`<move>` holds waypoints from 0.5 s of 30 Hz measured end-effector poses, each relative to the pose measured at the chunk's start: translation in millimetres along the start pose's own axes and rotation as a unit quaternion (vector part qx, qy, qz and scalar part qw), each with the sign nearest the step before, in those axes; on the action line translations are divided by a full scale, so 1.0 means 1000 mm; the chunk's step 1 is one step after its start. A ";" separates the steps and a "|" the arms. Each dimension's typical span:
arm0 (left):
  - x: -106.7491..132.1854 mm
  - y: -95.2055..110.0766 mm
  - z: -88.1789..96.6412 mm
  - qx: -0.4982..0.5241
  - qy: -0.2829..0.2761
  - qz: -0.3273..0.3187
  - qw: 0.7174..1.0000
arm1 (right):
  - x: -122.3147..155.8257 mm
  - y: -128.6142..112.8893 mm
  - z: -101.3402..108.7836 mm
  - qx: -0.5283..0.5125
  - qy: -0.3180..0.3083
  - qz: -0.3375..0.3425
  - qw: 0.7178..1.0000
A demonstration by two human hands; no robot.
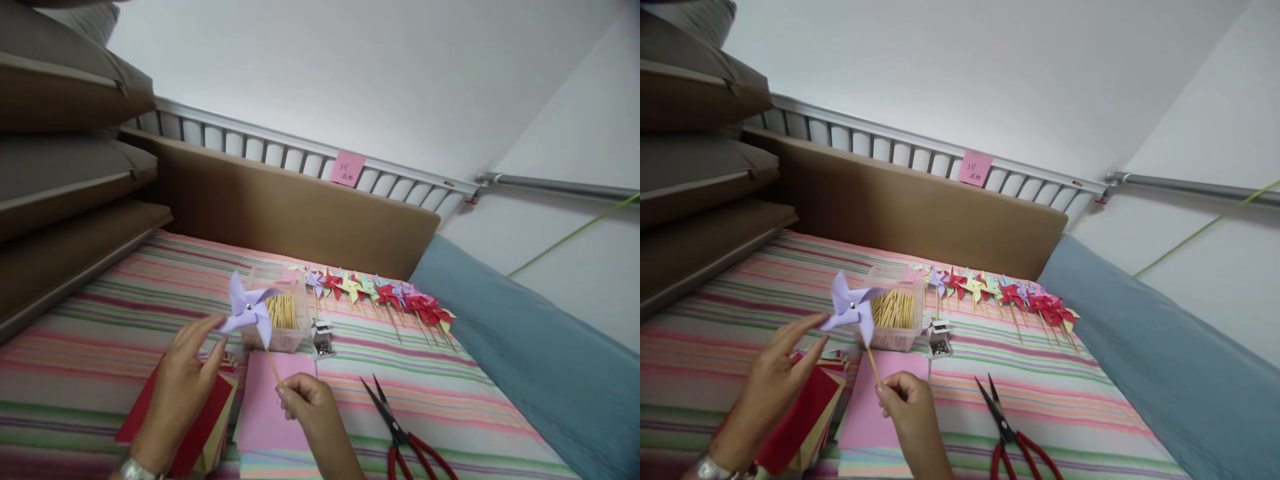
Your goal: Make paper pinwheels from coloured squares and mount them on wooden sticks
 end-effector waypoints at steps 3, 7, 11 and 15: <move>0.008 0.015 -0.013 0.083 -0.094 0.013 0.992 | 0.001 -0.003 0.000 0.010 0.008 -0.005 1.000; 0.009 0.025 -0.004 0.162 -0.071 0.073 0.981 | 0.001 -0.005 0.000 0.018 0.008 -0.007 1.000; 0.008 -0.002 0.013 0.219 0.058 0.244 0.943 | 0.001 -0.003 0.001 0.019 0.002 0.003 1.000; 0.007 -0.018 0.014 0.285 0.124 0.300 0.902 | 0.000 -0.001 0.004 0.043 0.016 0.022 0.999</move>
Point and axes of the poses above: each hand's wrist, its own x-axis away from the middle knuckle, its own z-axis out of the back of the hand, y = z × x, the point moved 6 cm from there along -x, towards the middle knuckle, and after that the axes turned 2 degrees about y, right-handed, at the moved point
